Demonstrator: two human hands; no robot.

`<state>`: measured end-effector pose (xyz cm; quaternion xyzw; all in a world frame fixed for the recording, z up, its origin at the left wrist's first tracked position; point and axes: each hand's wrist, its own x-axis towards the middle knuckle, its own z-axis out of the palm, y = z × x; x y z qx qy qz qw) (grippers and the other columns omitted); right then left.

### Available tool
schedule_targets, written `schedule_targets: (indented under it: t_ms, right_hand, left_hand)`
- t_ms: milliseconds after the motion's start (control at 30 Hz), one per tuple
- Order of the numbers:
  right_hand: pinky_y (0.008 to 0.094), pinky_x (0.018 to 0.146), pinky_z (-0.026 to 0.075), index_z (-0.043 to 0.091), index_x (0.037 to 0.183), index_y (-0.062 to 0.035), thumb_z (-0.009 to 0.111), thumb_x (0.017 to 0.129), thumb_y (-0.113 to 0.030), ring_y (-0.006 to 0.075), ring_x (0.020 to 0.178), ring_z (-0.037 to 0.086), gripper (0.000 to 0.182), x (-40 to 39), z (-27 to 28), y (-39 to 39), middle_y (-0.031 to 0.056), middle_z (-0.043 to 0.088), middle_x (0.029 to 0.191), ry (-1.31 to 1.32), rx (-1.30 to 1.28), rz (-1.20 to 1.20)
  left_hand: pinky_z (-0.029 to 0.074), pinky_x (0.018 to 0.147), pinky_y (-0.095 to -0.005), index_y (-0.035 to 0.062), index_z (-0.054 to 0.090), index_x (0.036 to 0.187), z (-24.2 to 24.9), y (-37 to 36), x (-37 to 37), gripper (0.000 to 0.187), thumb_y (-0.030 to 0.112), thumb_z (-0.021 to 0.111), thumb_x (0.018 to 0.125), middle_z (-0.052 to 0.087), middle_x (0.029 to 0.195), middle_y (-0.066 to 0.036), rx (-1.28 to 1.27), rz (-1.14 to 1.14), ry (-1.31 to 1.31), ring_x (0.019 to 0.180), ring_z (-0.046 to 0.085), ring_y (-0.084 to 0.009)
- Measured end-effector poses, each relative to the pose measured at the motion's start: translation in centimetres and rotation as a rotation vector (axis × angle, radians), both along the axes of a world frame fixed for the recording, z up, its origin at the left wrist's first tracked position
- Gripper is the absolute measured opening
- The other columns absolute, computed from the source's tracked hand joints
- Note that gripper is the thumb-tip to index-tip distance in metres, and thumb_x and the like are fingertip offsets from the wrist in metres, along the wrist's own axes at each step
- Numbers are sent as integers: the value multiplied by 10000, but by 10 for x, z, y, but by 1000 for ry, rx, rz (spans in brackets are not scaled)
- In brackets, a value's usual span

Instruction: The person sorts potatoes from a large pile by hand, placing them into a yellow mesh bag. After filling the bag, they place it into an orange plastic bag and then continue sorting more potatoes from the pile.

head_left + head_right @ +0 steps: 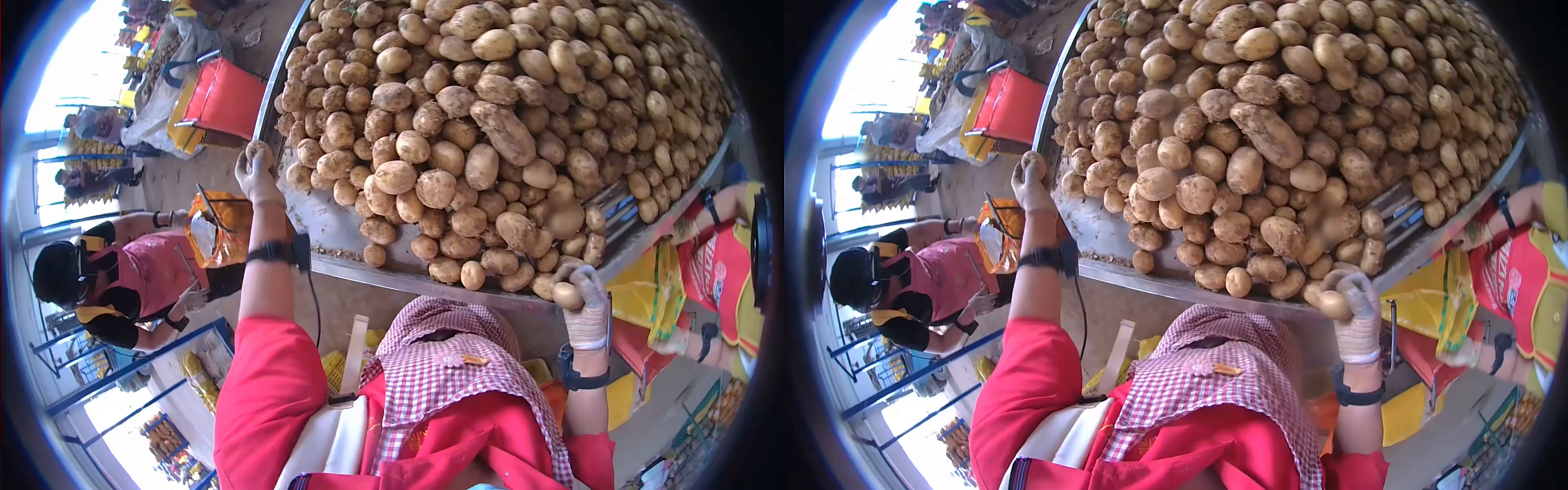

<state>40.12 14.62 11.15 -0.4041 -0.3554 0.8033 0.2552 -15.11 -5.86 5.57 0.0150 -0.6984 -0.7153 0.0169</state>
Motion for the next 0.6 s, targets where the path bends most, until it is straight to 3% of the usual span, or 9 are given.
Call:
schedule_targets:
  t_ms: [133, 200, 300, 333, 367, 400, 433, 500, 600]
  right_hand:
    - [282, 802, 541, 573, 1153, -6, 671, 907, -194, 156, 884, 640, 324, -20, 4, -26, 91, 647, 1027, 22, 3, 201]
    - [318, 949, 504, 486, 1322, -13, 735, 877, -258, 180, 1073, 613, 566, -19, -25, -46, 91, 600, 1190, 62, 122, 266]
    - [297, 971, 470, 428, 1407, -64, 782, 843, -358, 177, 1125, 567, 729, -8, -15, -76, 71, 553, 1247, 359, 109, 245]
    - [292, 958, 467, 443, 1383, -44, 797, 832, -334, 170, 1089, 573, 717, 0, -28, -95, 74, 561, 1224, 144, 168, 159]
    - [284, 941, 477, 456, 1346, -29, 790, 830, -252, 169, 1082, 574, 654, 12, -13, -104, 85, 590, 1172, 195, 152, 81]
    - [293, 878, 504, 486, 1285, -29, 769, 830, -213, 167, 1001, 602, 566, 33, -21, -121, 77, 622, 1069, 185, 147, -68]
    - [303, 816, 532, 517, 1224, -29, 749, 830, -174, 166, 920, 631, 479, 54, -34, -135, 69, 655, 966, 177, 140, -208]
    - [303, 764, 540, 546, 1172, -31, 731, 829, -148, 162, 849, 639, 407, 105, -53, -169, 66, 659, 954, 195, -26, -402]
    - [294, 637, 541, 625, 971, -46, 713, 823, -110, 149, 669, 638, 185, 193, -68, -237, 61, 662, 905, 157, -291, -812]
  left_hand:
    - [464, 994, -340, -29, 442, 1375, 72, 21, 143, 584, 91, 691, 861, 539, 1294, -119, -95, -627, 46, 1158, 553, -202]
    - [450, 1014, -351, -40, 413, 1403, 70, 36, 222, 634, 70, 699, 848, 514, 1321, -133, -274, -852, 289, 1177, 539, -208]
    - [450, 1013, -357, 4, 453, 1384, 49, 46, 329, 598, 104, 709, 853, 549, 1289, -118, -262, -1332, 438, 1195, 535, -216]
    - [449, 1015, -370, 17, 455, 1385, 61, 51, 370, 627, 96, 728, 827, 553, 1285, -127, -300, -1470, 639, 1193, 540, -230]
    - [448, 1017, -383, 30, 456, 1386, 73, 51, 399, 657, 88, 746, 800, 556, 1280, -136, -335, -1579, 852, 1192, 545, -244]
    - [448, 1014, -399, 41, 469, 1380, 63, 46, 423, 701, 49, 761, 742, 548, 1298, -159, -276, -1672, 835, 1182, 555, -279]
    - [443, 1014, -399, 29, 474, 1381, 36, 35, 442, 716, 40, 747, 720, 539, 1314, -182, -165, -1769, 272, 1192, 548, -317]
    - [443, 1024, -390, 16, 469, 1393, 56, 38, 465, 696, 54, 723, 746, 520, 1346, -189, -456, -1904, 743, 1219, 535, -328]
    - [402, 1073, -396, 4, 465, 1399, 39, 44, 475, 684, 37, 689, 754, 484, 1395, -195, -322, -1888, 1168, 1269, 494, -324]
